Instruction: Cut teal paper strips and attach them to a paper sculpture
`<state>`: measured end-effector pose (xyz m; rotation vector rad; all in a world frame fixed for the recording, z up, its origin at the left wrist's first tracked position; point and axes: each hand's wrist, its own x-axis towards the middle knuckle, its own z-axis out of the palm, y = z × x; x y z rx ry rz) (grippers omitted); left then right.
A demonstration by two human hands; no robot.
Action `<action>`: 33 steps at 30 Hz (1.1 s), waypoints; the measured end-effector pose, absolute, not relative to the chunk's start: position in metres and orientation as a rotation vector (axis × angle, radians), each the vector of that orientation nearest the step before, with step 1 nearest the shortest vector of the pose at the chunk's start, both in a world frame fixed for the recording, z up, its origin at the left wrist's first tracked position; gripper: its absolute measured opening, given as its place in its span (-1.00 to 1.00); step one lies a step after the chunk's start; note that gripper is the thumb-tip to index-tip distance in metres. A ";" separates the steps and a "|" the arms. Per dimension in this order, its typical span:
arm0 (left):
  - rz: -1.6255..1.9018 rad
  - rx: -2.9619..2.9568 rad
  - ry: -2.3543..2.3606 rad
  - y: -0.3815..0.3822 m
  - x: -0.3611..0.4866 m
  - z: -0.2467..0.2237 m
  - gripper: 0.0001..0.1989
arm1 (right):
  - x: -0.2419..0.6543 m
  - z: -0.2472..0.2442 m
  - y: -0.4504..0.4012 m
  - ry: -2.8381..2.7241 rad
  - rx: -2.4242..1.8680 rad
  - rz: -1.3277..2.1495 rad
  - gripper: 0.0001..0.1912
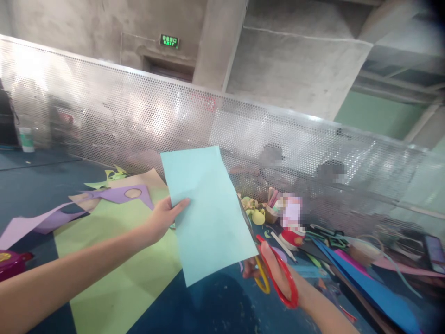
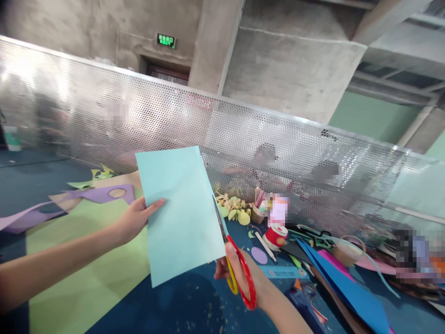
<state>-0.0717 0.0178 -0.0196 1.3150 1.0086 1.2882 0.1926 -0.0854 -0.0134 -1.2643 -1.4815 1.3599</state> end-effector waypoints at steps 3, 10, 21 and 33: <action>1.294 1.322 1.022 0.018 -0.071 -0.019 -0.59 | 0.191 -0.015 -0.085 -1.417 -1.308 1.383 -0.46; 1.299 1.314 1.000 0.016 -0.071 -0.018 -0.61 | 0.187 -0.020 -0.083 -1.399 -1.391 1.295 -0.32; 1.299 1.302 0.999 0.015 -0.071 -0.018 -0.58 | 0.194 -0.037 -0.078 -1.419 -1.386 1.197 -0.38; 1.298 1.279 0.991 0.015 -0.072 -0.018 -0.58 | 0.193 -0.036 -0.079 -1.569 -1.463 1.116 -0.36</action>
